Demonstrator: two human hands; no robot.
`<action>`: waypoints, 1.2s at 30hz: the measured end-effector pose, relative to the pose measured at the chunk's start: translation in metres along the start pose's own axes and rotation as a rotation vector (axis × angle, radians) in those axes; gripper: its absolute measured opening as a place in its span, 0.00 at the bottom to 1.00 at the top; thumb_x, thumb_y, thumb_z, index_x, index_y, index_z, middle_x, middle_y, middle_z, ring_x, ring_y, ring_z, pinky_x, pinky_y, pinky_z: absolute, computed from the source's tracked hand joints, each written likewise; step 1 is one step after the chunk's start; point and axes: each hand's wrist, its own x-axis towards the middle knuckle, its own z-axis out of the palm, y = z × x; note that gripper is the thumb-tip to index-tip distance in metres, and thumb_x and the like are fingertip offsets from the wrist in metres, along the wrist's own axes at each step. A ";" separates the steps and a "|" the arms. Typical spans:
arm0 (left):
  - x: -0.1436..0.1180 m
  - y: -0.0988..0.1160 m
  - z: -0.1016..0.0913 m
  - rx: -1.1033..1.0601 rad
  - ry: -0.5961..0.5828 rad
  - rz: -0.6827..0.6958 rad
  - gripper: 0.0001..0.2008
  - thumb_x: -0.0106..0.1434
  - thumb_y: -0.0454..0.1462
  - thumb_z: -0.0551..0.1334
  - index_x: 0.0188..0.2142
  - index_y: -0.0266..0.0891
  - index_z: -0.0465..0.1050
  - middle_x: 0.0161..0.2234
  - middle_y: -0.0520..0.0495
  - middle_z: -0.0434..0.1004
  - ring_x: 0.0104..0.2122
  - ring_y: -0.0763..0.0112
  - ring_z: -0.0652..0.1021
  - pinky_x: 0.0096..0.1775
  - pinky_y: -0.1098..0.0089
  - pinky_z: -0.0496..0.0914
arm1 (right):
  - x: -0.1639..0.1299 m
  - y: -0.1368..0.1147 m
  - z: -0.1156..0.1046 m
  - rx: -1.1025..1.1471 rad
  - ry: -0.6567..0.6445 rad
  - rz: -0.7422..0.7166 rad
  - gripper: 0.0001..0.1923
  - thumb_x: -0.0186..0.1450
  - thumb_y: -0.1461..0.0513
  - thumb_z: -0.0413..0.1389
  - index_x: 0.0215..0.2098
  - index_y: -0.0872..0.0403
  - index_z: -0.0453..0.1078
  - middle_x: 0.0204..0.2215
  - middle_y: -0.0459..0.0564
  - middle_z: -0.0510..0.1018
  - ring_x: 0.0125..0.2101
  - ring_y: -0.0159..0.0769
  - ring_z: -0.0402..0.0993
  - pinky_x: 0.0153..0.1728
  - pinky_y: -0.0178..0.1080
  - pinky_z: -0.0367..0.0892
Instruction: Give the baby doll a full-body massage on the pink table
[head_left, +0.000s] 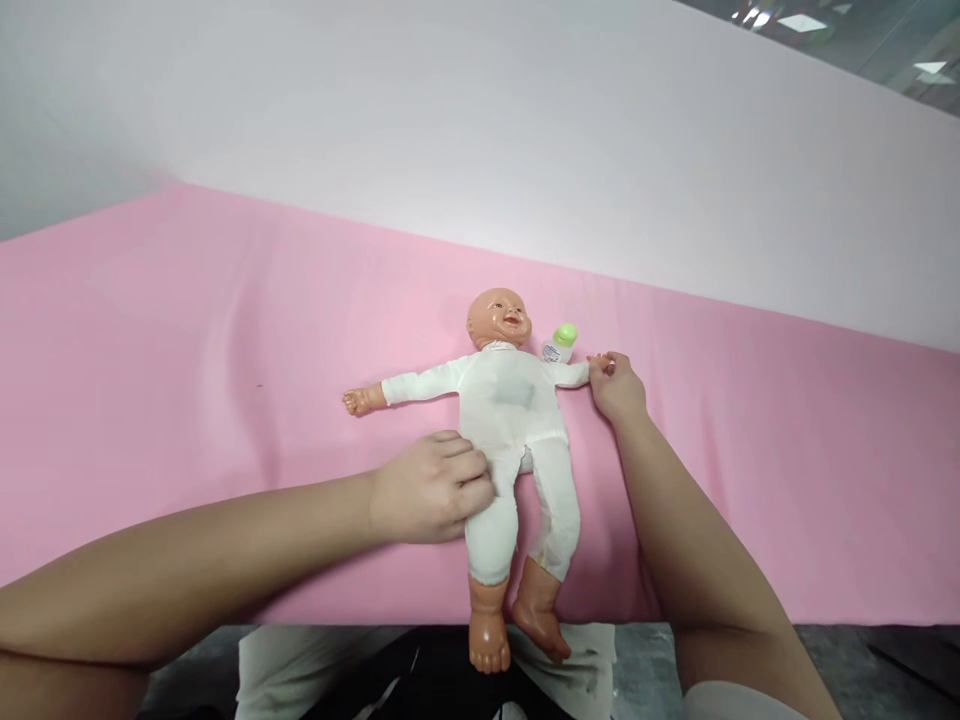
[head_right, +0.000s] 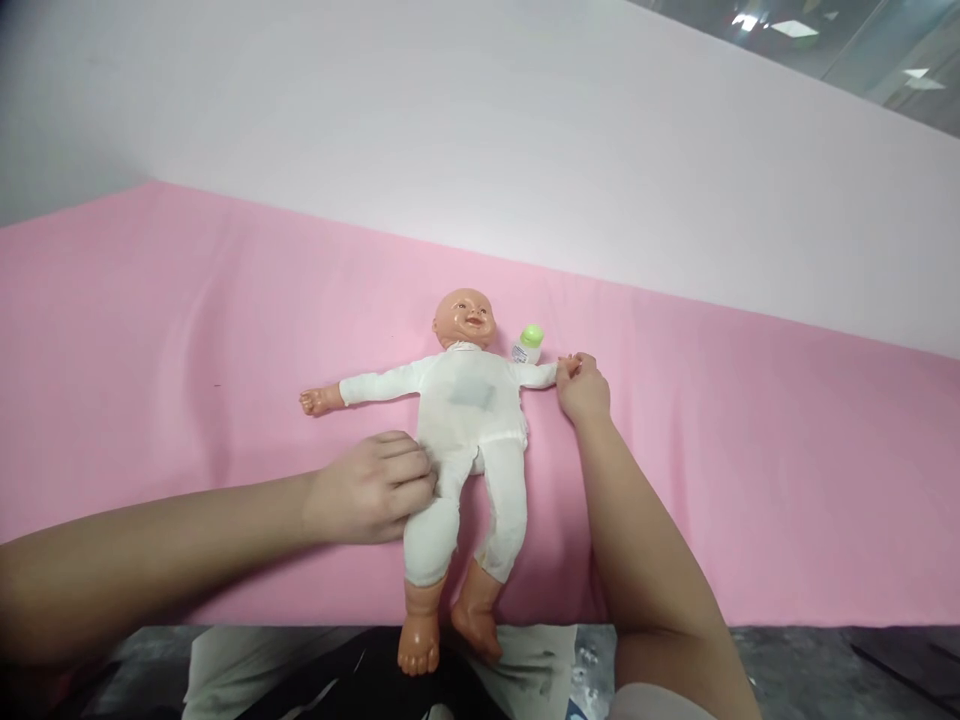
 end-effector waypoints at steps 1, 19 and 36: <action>-0.001 0.000 0.001 -0.002 -0.015 -0.019 0.09 0.70 0.37 0.62 0.31 0.42 0.69 0.30 0.47 0.73 0.28 0.66 0.71 0.36 0.61 0.68 | -0.002 -0.002 0.001 -0.024 0.011 -0.035 0.28 0.72 0.49 0.55 0.65 0.55 0.68 0.57 0.64 0.82 0.58 0.55 0.78 0.61 0.57 0.70; -0.008 -0.098 0.016 -0.216 -0.114 -0.957 0.14 0.73 0.45 0.54 0.39 0.42 0.73 0.38 0.44 0.82 0.39 0.54 0.80 0.42 0.57 0.71 | -0.086 -0.064 0.014 0.158 -0.281 -0.849 0.25 0.70 0.68 0.53 0.63 0.53 0.75 0.60 0.57 0.82 0.60 0.48 0.78 0.64 0.56 0.73; -0.010 -0.107 0.018 -0.046 -0.170 -1.188 0.58 0.62 0.69 0.59 0.77 0.32 0.53 0.69 0.23 0.65 0.71 0.26 0.62 0.69 0.35 0.56 | -0.173 -0.104 -0.017 -0.116 -0.444 -1.494 0.16 0.67 0.65 0.60 0.52 0.52 0.77 0.67 0.57 0.74 0.72 0.60 0.60 0.74 0.66 0.54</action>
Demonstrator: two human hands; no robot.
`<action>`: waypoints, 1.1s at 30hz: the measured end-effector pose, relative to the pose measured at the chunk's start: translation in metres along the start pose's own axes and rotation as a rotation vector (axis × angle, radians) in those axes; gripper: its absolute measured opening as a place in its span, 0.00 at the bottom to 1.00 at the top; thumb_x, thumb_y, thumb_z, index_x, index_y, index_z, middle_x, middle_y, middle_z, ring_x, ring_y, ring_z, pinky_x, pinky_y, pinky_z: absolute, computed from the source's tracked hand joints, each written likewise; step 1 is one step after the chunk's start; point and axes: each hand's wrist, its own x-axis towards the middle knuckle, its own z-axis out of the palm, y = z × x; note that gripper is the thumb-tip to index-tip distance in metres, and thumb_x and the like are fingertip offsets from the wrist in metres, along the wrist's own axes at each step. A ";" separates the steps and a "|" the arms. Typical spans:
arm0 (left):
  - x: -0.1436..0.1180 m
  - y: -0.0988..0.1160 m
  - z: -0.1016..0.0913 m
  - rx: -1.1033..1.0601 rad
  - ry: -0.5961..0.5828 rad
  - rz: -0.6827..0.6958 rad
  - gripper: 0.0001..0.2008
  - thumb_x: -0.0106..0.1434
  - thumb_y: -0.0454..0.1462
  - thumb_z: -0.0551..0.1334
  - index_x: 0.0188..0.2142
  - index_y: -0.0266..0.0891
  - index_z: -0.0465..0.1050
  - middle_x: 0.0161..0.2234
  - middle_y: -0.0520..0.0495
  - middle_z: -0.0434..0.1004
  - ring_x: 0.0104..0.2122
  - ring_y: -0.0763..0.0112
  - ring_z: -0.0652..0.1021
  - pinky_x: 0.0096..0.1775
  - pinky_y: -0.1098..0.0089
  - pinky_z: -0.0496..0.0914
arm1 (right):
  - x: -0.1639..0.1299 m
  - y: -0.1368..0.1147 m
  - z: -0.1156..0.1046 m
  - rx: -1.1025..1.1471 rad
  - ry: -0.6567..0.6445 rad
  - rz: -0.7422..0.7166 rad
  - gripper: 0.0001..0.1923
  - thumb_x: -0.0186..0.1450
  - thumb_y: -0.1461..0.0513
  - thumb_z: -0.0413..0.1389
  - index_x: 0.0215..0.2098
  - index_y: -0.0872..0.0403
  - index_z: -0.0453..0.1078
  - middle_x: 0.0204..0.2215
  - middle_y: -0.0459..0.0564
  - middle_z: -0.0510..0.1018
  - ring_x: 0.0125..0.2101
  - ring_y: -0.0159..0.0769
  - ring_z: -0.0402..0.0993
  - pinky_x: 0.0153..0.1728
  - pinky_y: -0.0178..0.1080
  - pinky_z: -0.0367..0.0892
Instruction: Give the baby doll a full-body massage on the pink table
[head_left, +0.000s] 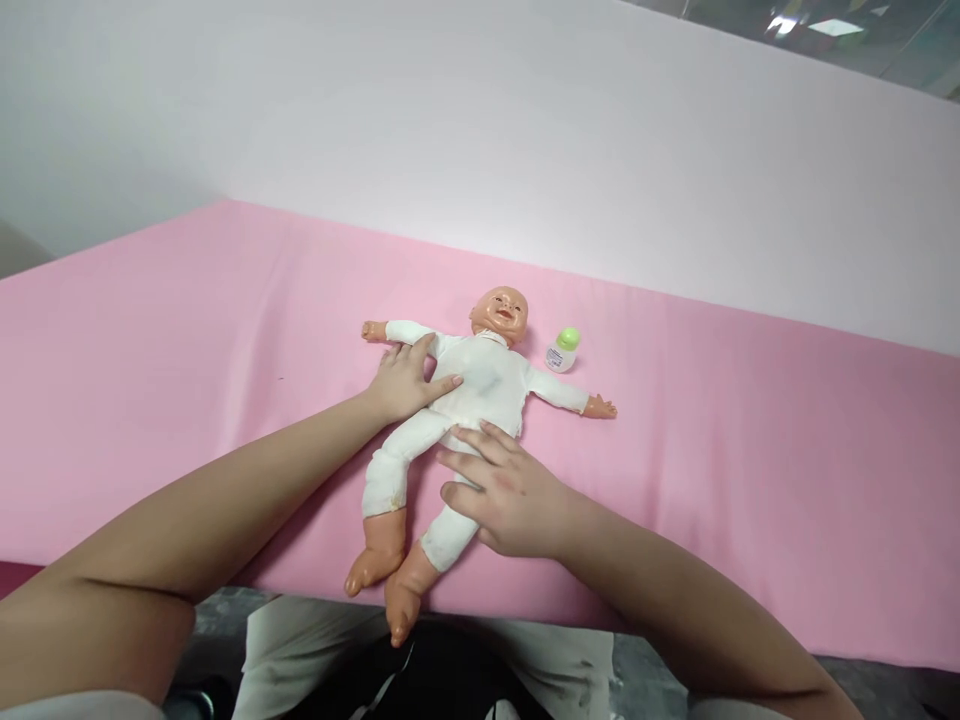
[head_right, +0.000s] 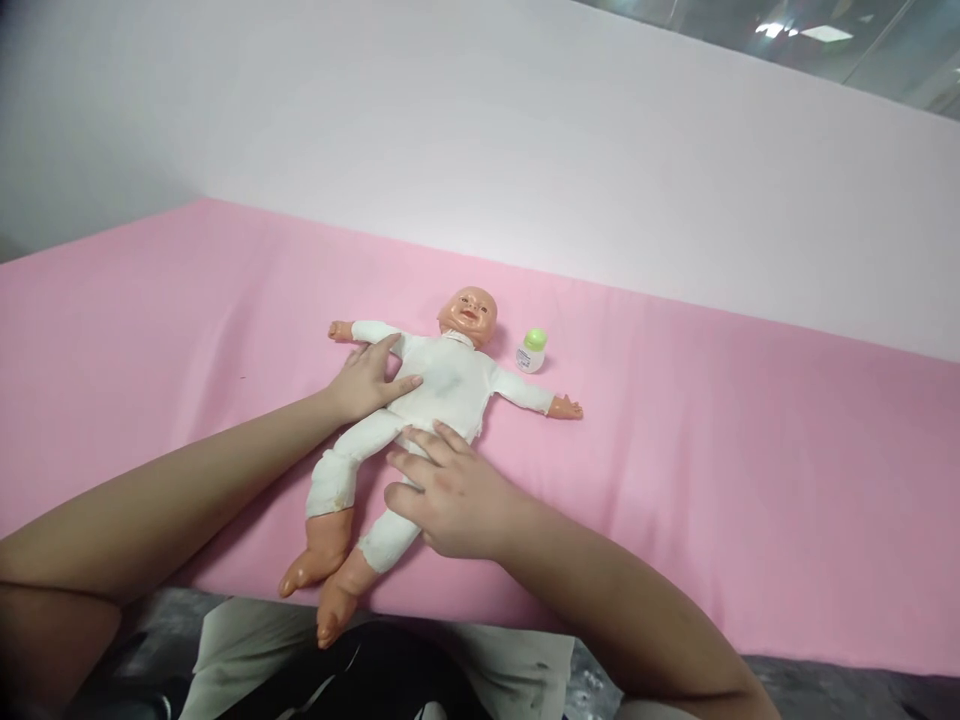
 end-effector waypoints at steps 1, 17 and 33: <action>0.000 0.000 0.000 -0.005 -0.001 0.000 0.59 0.61 0.70 0.60 0.78 0.32 0.51 0.70 0.23 0.62 0.72 0.26 0.60 0.70 0.35 0.54 | 0.000 0.000 -0.001 0.006 0.053 -0.045 0.14 0.67 0.66 0.59 0.51 0.52 0.77 0.64 0.56 0.78 0.70 0.57 0.64 0.73 0.63 0.57; -0.014 0.009 -0.002 0.115 0.170 0.492 0.24 0.72 0.44 0.60 0.65 0.45 0.74 0.77 0.40 0.57 0.78 0.43 0.54 0.74 0.40 0.55 | -0.019 0.074 0.009 -0.117 0.565 0.461 0.23 0.71 0.66 0.57 0.63 0.44 0.74 0.56 0.57 0.78 0.52 0.53 0.76 0.54 0.59 0.76; -0.018 0.019 -0.009 0.259 -0.041 0.662 0.25 0.75 0.36 0.54 0.68 0.42 0.73 0.77 0.45 0.59 0.77 0.42 0.55 0.73 0.43 0.55 | -0.007 0.054 0.002 -0.020 0.406 0.351 0.39 0.69 0.40 0.61 0.68 0.54 0.68 0.66 0.67 0.71 0.60 0.63 0.70 0.62 0.65 0.68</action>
